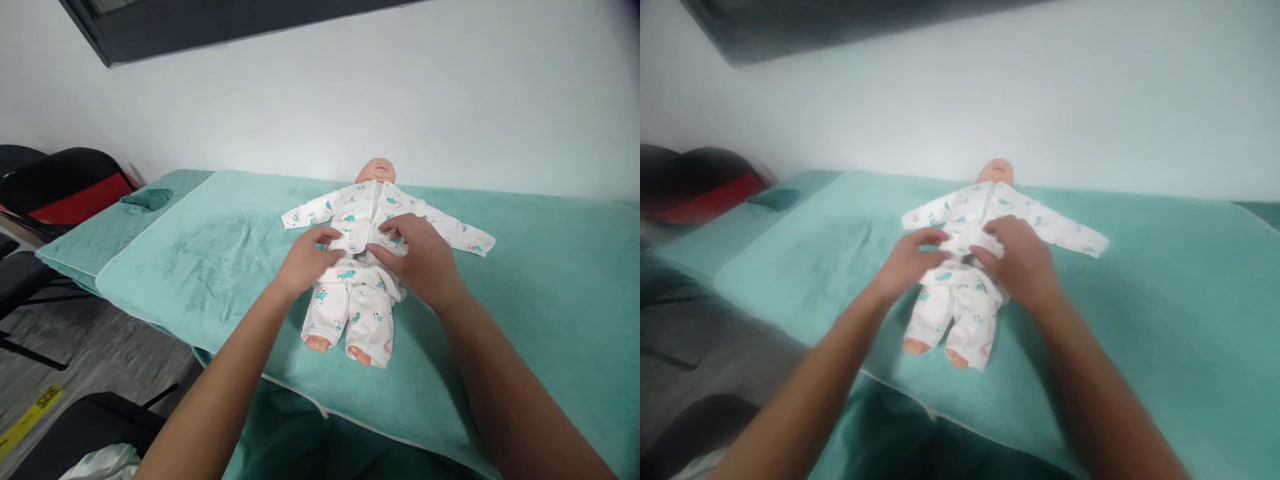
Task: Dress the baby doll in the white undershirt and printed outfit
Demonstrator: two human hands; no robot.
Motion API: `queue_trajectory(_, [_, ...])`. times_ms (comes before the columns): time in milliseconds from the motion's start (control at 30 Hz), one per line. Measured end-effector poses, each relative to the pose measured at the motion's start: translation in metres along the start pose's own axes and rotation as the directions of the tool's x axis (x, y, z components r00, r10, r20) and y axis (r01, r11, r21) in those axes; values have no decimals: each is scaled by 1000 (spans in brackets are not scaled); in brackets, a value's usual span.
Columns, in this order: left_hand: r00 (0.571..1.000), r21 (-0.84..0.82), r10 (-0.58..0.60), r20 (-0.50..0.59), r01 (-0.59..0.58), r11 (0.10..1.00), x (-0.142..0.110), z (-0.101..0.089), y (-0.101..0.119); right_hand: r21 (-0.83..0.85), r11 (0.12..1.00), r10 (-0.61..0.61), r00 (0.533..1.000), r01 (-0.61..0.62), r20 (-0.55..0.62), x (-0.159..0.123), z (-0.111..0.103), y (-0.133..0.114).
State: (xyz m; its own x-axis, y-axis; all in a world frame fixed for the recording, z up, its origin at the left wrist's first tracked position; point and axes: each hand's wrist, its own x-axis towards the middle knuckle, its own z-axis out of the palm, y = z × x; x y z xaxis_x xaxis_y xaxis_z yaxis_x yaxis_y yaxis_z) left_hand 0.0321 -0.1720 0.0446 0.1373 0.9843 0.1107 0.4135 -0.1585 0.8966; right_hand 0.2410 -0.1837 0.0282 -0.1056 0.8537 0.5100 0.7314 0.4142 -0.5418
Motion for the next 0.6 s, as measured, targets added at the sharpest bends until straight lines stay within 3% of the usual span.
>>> queue_trajectory(67, [988, 288, 115, 108, -142, 947, 10, 13, 7, -216, 976, -2, 1000, 4, 10, -1, 6, 6])
queue_trajectory(133, [972, 525, 180, 152, -234, 818, 14, 27, 10, -323, 946, 48, 998, -33, 40, -2, 12, 7])
queue_trajectory(200, [966, 649, 222, 135, -256, 717, 14, 37, 11, -367, 925, 129, 990, -101, 52, -4, 16, 3])
queue_trajectory(267, [962, 663, 263, 75, -245, 707, 13, 39, 9, -334, 930, 185, 980, -153, 67, -2, 15, 0])
queue_trajectory(367, [960, 459, 215, -179, -112, 881, 17, 27, -2, -153, 961, 240, 970, -230, 49, 6, -3, 4])
queue_trajectory(433, [925, 179, 48, -377, 21, 984, 25, 11, -14, -91, 943, 318, 948, -319, -28, 10, -26, 18])
queue_trajectory(500, [855, -75, -167, -490, 149, 986, 31, -7, -29, -166, 879, 430, 893, -448, -135, 9, -54, 43])
queue_trajectory(533, [820, -126, -245, -517, 211, 969, 33, -14, -36, -241, 821, 492, 856, -517, -159, 7, -68, 59])
queue_trajectory(567, [789, -137, -278, -549, 243, 960, 32, -20, -41, -303, 767, 552, 822, -566, -140, 4, -80, 75])
queue_trajectory(600, [772, -130, -285, -568, 258, 957, 30, -24, -45, -339, 746, 595, 802, -573, -48, 1, -89, 91])
